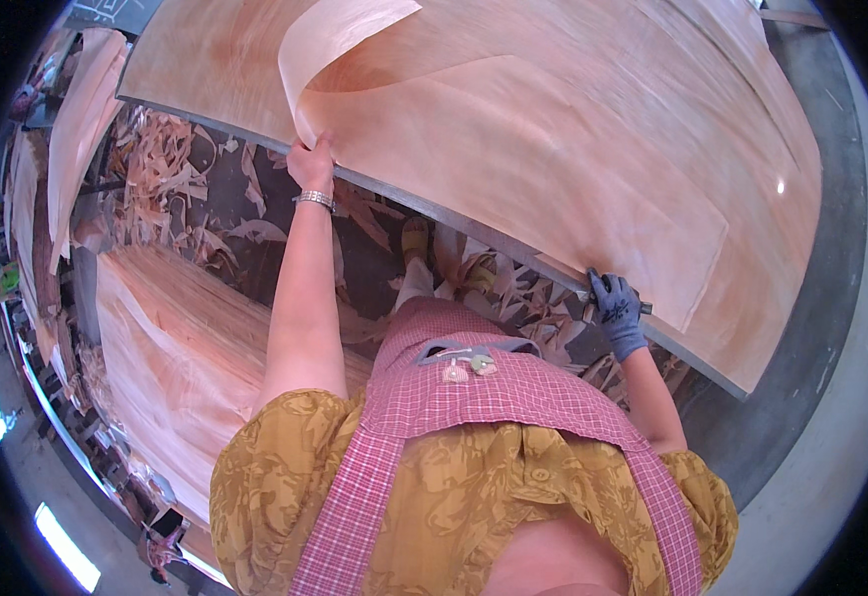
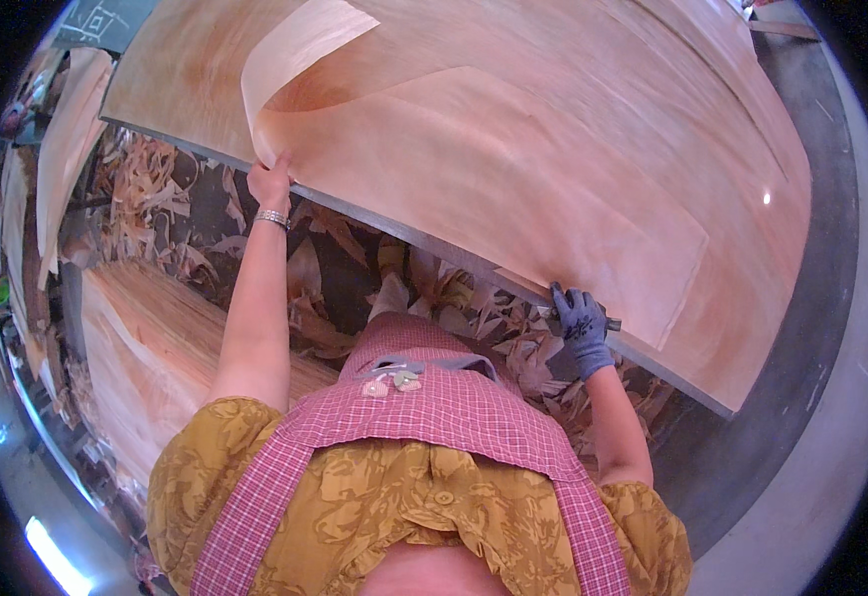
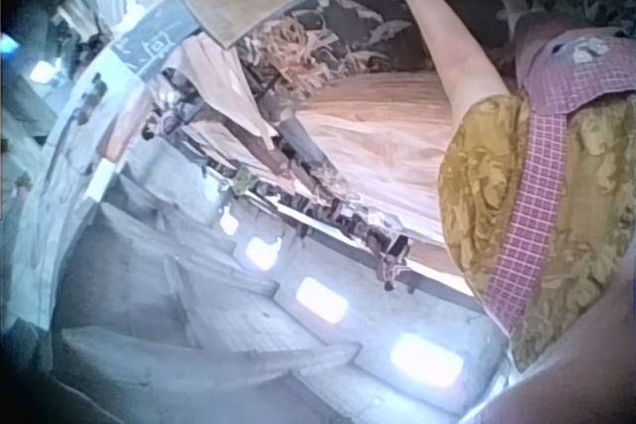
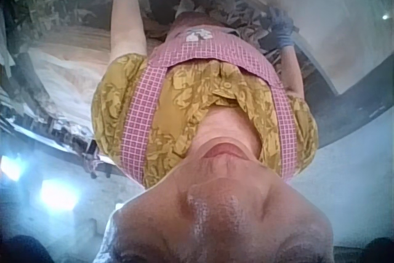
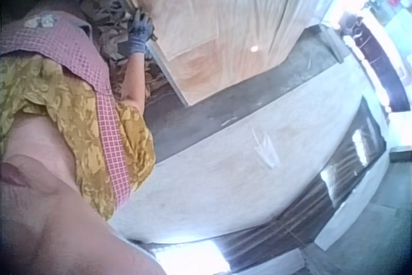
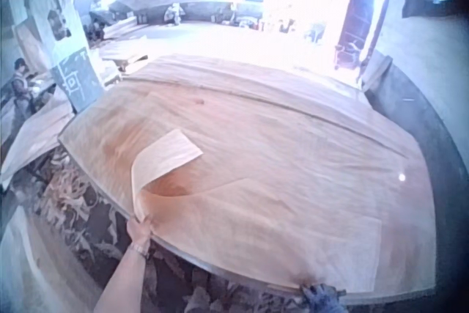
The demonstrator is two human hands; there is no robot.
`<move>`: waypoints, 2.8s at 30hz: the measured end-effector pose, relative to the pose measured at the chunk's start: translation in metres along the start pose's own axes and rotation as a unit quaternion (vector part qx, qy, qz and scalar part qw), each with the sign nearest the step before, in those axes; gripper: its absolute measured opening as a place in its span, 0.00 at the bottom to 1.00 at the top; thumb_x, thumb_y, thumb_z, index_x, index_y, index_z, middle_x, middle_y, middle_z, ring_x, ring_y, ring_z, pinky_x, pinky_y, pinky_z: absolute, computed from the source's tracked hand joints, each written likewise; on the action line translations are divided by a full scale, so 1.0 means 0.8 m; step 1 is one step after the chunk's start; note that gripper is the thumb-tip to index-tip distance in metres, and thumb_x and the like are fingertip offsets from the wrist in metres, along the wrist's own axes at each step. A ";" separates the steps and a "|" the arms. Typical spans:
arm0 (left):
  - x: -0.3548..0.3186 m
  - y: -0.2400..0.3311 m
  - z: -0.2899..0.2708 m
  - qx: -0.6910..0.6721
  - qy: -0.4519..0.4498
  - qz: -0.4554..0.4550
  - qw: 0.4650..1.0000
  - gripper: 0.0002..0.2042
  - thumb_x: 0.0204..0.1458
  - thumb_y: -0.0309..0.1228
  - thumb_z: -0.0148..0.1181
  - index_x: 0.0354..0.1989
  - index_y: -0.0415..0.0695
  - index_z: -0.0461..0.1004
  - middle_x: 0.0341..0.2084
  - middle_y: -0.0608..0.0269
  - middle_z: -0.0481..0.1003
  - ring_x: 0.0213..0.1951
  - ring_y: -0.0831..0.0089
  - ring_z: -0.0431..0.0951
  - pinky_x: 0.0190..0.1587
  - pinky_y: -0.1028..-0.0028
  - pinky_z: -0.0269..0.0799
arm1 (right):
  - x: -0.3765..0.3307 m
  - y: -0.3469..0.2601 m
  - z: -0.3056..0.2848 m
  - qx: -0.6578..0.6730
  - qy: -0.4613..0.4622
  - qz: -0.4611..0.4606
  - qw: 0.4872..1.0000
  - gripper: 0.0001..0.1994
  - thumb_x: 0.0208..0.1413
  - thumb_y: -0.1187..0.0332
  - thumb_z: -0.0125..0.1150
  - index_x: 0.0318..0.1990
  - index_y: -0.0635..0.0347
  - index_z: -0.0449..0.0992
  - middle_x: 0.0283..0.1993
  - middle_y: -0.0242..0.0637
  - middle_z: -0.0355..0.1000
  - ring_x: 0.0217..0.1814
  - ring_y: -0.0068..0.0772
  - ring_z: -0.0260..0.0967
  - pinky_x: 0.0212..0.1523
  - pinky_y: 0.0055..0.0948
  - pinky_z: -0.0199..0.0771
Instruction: The person cuts and arranges wood veneers on a table, using a knife and a long wooden stick to manipulate and align the sheets.
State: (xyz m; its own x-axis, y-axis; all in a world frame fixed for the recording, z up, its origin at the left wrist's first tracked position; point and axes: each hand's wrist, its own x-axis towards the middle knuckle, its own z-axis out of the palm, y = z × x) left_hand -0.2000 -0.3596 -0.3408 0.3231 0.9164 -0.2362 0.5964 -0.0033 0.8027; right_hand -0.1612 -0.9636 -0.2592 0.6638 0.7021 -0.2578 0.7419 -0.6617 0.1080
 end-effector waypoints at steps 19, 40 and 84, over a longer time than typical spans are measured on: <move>-0.015 0.026 -0.053 0.366 0.022 0.342 0.865 0.43 0.39 0.58 0.67 0.64 0.52 0.63 0.65 0.66 0.60 0.68 0.63 0.53 0.67 0.42 0.37 | 0.390 -0.237 -0.186 0.232 0.097 -0.240 0.938 0.09 0.62 0.65 0.50 0.46 0.56 0.69 0.39 0.47 0.71 0.41 0.50 0.71 0.41 0.44 0.73; -0.013 0.034 -0.079 0.316 -0.098 0.292 0.897 0.50 0.27 0.57 0.73 0.64 0.53 0.61 0.67 0.64 0.55 0.69 0.63 0.50 0.68 0.46 0.43 | 0.528 -0.322 -0.166 -0.071 0.029 -0.421 0.904 0.09 0.60 0.60 0.51 0.44 0.49 0.70 0.28 0.37 0.75 0.29 0.40 0.76 0.26 0.42 0.73; -0.307 0.210 0.252 0.476 -0.309 0.415 0.711 0.49 0.35 0.56 0.73 0.68 0.79 0.50 0.69 0.36 0.45 0.67 0.31 0.46 0.57 0.30 0.51 | -0.006 0.106 0.028 0.181 -0.120 0.303 0.928 0.13 0.62 0.64 0.46 0.50 0.61 0.61 0.30 0.54 0.76 0.32 0.59 0.76 0.32 0.52 0.75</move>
State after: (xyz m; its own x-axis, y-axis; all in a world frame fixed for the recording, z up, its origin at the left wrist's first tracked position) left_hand -0.0309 -0.6656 -0.2585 0.9398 0.0913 -0.3293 0.1447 -0.9793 0.1416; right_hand -0.1040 -1.0289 -0.2705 0.8761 0.1223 -0.4663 0.1300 -0.9914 -0.0159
